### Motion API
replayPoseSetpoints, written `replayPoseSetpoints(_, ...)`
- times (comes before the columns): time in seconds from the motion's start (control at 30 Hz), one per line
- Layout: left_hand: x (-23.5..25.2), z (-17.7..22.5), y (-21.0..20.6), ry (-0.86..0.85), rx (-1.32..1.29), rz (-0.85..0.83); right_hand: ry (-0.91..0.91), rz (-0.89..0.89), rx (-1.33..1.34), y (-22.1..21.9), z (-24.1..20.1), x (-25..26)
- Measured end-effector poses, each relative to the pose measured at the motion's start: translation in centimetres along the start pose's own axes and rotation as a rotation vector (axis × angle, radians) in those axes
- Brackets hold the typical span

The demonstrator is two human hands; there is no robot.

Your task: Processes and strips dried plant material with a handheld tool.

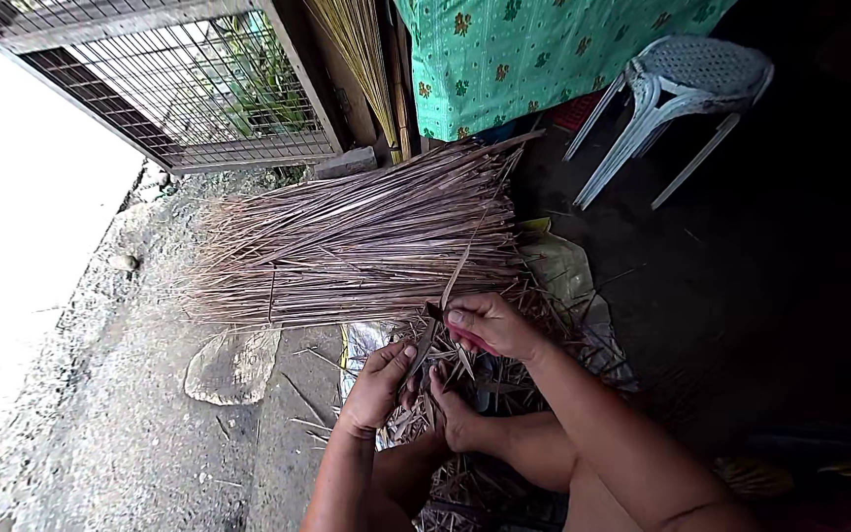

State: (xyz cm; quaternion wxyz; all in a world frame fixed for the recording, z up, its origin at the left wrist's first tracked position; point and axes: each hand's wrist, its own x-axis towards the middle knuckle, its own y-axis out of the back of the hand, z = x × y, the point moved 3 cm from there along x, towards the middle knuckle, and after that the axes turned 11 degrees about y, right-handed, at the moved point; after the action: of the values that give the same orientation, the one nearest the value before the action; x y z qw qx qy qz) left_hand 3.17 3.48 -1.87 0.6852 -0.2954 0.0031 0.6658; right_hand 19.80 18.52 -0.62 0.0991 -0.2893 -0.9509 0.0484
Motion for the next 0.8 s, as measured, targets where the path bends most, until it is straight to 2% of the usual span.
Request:
replayPoseSetpoints(0.1,-0.3,-0.1,0.2,0.062,-0.088,-0.076,0.086,0.032,-0.007,0.9,0.5,0.3)
replayPoseSetpoints(0.23,-0.2,-0.2,0.0,0.112,-0.13,-0.128,0.199,0.103,-0.148,2.1,0.1,0.2)
replayPoseSetpoints(0.33,-0.5,-0.3,0.2,0.124,-0.124,-0.151,0.252,0.294,-0.268,4.6,-1.1,0.3)
replayPoseSetpoints(0.43,-0.4,-0.4,0.0,0.138,-0.109,-0.136,0.176,0.537,-0.145,6.9,-1.5,0.1)
replayPoseSetpoints(0.47,-0.3,-0.4,-0.1,0.139,-0.104,-0.122,0.139,0.558,-0.09,7.1,-1.4,0.0)
replayPoseSetpoints(0.6,0.2,-0.7,-0.1,0.114,-0.024,-0.034,0.061,0.336,0.139,4.9,-1.5,-0.1)
replayPoseSetpoints(0.8,0.2,-1.3,-0.5,0.119,-0.001,-0.181,0.155,0.473,0.146,5.9,-1.9,-0.1)
